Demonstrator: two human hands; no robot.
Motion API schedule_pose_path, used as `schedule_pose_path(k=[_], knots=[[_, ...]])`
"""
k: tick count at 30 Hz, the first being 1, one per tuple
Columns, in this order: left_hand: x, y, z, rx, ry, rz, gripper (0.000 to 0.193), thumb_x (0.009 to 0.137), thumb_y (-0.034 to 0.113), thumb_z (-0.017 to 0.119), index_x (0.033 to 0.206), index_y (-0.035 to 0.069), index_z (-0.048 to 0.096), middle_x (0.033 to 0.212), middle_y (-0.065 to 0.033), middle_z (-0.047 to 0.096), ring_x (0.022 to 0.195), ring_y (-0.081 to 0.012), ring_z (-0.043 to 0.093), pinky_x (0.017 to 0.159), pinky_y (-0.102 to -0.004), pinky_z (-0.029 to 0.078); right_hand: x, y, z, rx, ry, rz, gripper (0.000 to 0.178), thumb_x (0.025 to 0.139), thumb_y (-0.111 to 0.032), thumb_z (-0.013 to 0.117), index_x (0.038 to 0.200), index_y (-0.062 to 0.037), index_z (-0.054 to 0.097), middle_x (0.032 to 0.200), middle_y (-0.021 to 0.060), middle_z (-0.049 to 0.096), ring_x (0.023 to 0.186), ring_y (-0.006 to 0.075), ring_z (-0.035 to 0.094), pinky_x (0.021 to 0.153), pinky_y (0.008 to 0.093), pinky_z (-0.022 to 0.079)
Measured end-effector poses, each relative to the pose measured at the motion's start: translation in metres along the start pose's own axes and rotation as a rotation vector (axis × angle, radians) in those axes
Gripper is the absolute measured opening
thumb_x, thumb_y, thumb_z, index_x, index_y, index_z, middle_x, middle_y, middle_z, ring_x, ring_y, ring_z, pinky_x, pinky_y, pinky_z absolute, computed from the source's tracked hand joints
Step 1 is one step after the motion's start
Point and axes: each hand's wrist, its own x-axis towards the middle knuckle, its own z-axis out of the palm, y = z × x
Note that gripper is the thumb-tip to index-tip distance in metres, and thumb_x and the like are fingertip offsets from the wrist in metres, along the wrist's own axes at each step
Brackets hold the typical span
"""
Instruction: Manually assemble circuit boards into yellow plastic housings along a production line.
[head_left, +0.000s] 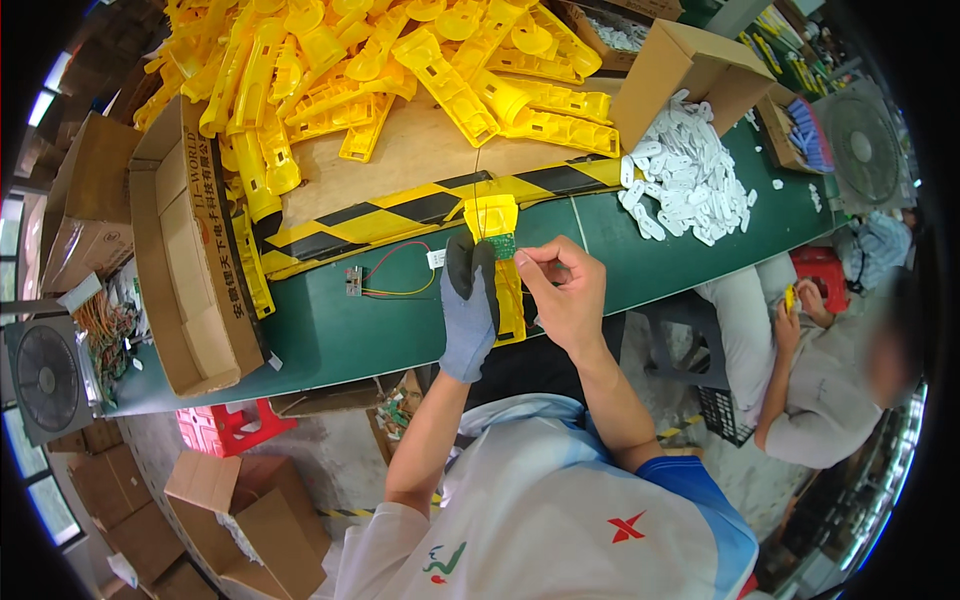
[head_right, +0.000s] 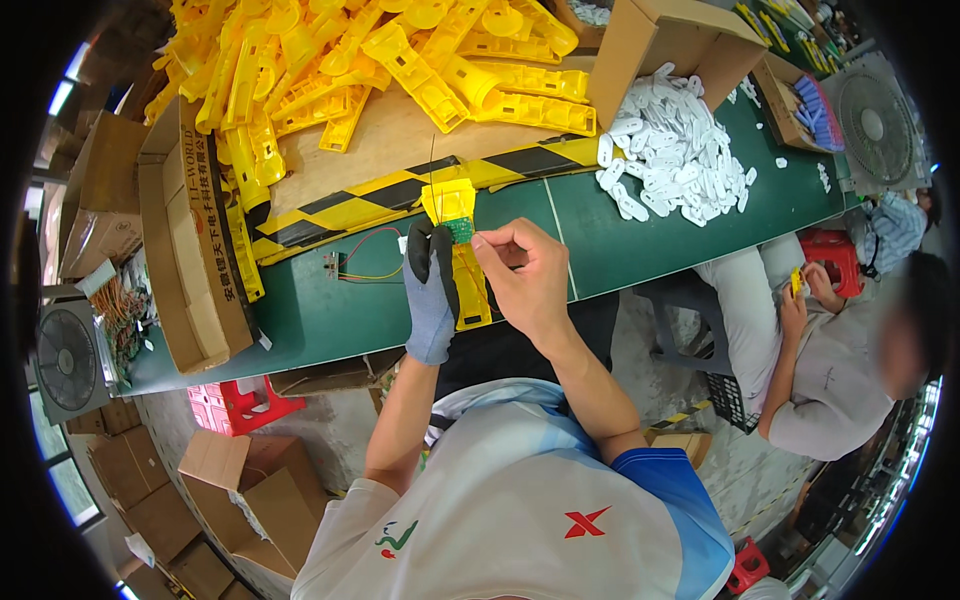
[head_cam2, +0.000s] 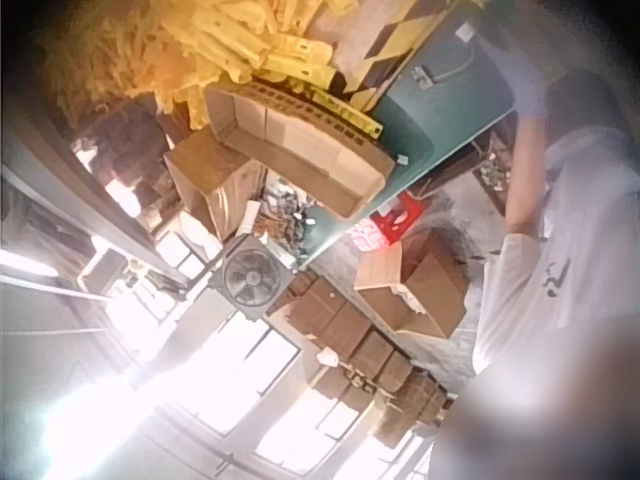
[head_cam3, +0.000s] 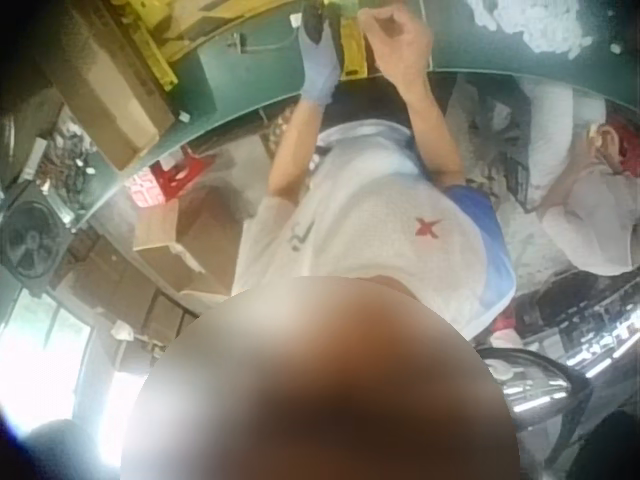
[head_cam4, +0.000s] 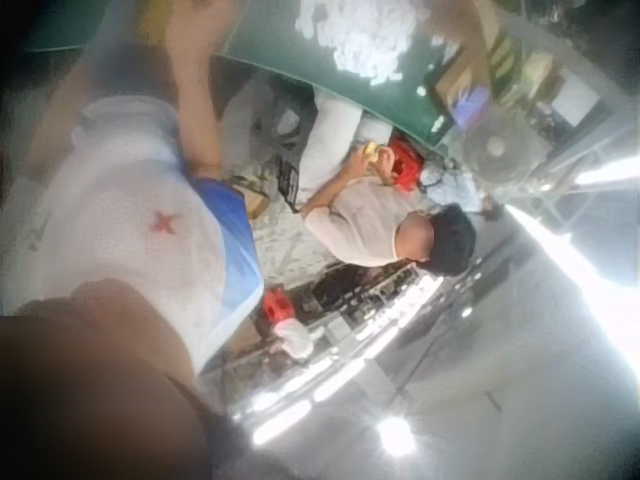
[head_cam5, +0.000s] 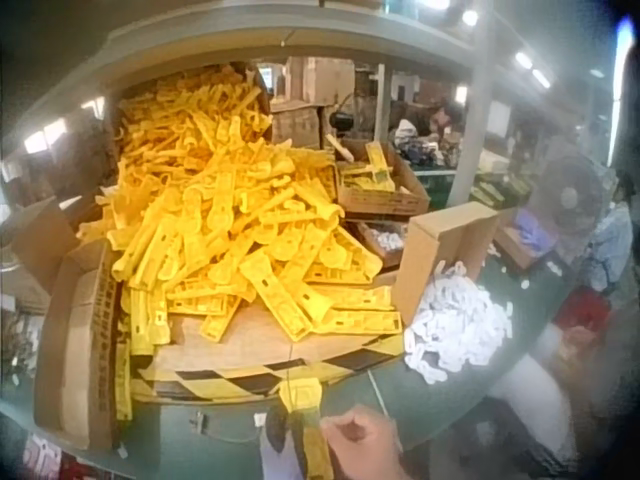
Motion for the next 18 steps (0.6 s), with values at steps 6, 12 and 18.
schedule_pose_path(k=[6,12,18], knots=[[0.001,0.003,-0.004,0.037,-0.018,-0.031,0.020,0.101,0.013,0.048,0.117,0.001,0.052,0.097,-0.0060,0.057,0.086,-0.0111,0.052,0.076,-0.0269,0.045,-0.004,-0.002,0.007,-0.068,0.057,-0.031,0.008,0.087,-0.002,0.071,0.083,0.0036,0.067,0.078,0.0056,0.066,0.068,0.0071,0.063,0.060,0.0215,0.051],[0.005,-0.004,-0.006,-0.030,-0.028,-0.058,0.016,0.100,0.011,0.048,0.112,0.001,0.052,0.095,-0.0062,0.056,0.084,-0.0112,0.051,0.073,-0.0273,0.045,0.003,0.012,0.001,0.148,-0.001,0.100,0.006,0.089,0.000,0.069,0.085,0.0018,0.065,0.080,0.0008,0.063,0.070,0.0036,0.058,0.062,0.0183,0.047],[0.001,-0.001,-0.004,0.005,-0.054,-0.089,0.024,0.095,0.009,0.058,0.117,-0.001,0.051,0.101,-0.0090,0.059,0.090,-0.0133,0.054,0.077,-0.0290,0.047,0.003,0.016,-0.010,0.167,-0.069,0.163,0.007,0.089,-0.001,0.069,0.084,0.0007,0.065,0.081,0.0025,0.066,0.072,0.0051,0.060,0.062,0.0196,0.049]])
